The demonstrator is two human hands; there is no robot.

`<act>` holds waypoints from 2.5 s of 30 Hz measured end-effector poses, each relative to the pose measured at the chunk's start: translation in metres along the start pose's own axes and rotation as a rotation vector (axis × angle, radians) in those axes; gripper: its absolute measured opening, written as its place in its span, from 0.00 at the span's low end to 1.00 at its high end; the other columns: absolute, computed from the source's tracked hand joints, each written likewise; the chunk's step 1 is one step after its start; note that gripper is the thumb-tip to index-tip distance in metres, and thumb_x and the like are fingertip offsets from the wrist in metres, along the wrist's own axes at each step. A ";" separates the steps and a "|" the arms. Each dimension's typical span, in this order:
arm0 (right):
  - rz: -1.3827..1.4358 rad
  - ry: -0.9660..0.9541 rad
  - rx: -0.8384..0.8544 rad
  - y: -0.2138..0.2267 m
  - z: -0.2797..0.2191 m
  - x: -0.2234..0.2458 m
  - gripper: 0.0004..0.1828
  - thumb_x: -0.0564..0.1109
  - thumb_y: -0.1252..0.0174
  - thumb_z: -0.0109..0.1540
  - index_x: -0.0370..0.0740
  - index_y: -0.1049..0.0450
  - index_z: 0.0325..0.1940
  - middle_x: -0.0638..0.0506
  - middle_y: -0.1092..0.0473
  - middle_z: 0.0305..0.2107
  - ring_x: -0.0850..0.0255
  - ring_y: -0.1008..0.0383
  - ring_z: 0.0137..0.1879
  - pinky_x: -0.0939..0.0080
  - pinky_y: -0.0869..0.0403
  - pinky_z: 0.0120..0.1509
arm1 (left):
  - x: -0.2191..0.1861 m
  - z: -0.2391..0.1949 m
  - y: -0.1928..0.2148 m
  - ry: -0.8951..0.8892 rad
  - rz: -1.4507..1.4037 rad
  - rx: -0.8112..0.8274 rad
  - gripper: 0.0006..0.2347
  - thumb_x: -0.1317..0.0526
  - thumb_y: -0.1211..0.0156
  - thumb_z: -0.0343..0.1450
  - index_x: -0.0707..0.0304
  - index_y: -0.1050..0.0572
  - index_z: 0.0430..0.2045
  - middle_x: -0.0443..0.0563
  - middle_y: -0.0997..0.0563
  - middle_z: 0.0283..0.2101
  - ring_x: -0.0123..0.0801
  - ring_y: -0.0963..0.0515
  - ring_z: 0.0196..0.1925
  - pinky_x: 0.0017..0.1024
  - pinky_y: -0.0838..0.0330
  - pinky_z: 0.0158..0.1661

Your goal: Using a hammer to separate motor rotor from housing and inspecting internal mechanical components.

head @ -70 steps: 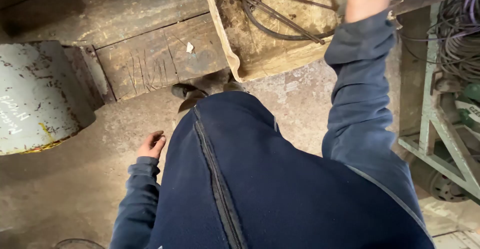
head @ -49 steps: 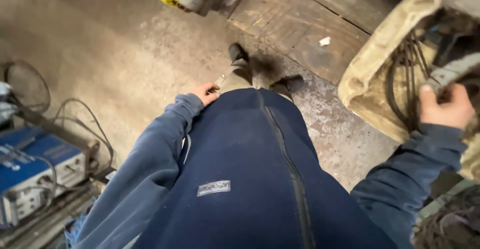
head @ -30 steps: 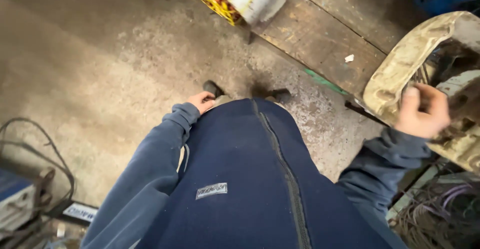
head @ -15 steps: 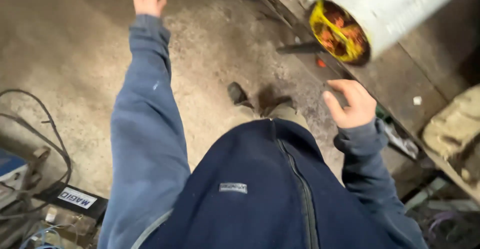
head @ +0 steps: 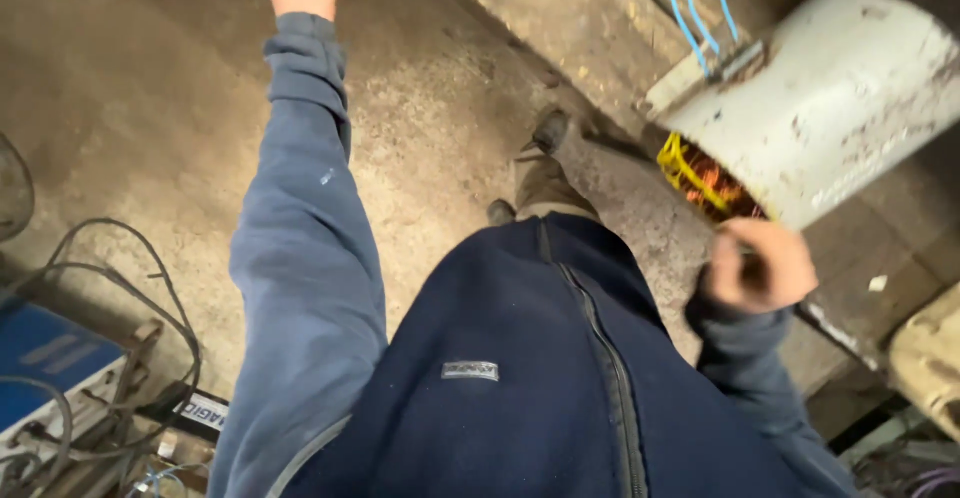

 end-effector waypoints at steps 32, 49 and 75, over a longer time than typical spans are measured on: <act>-0.047 -0.204 0.354 -0.460 0.164 0.142 0.47 0.55 0.27 0.54 0.33 0.38 0.70 0.34 0.33 0.59 0.38 0.32 0.65 0.46 0.32 0.70 | 0.065 -0.048 -0.055 0.834 -0.569 1.206 0.23 0.63 0.31 0.66 0.65 0.27 0.57 0.58 0.18 0.54 0.39 0.21 0.56 0.33 0.26 0.55; 0.163 -0.142 0.400 -0.501 0.159 0.107 0.49 0.53 0.25 0.47 0.34 0.38 0.66 0.36 0.32 0.55 0.42 0.30 0.61 0.49 0.31 0.65 | 0.077 -0.029 -0.094 0.475 -0.278 1.320 0.22 0.49 0.37 0.71 0.66 0.23 0.53 0.58 0.18 0.50 0.39 0.21 0.53 0.33 0.29 0.54; 0.181 -0.703 -0.693 -0.542 0.005 0.070 0.49 0.50 0.33 0.62 0.36 0.49 0.82 0.40 0.40 0.68 0.52 0.36 0.70 0.52 0.34 0.73 | 0.282 0.188 0.019 0.697 -0.204 1.400 0.10 0.57 0.37 0.73 0.64 0.21 0.39 0.50 0.17 0.30 0.29 0.23 0.25 0.28 0.27 0.29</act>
Point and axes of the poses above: each hand's wrist, its own z-axis towards the middle knuckle, its own y-axis out of the back of the hand, x = y × z, the point moved 9 cm from there along z, towards the middle knuckle
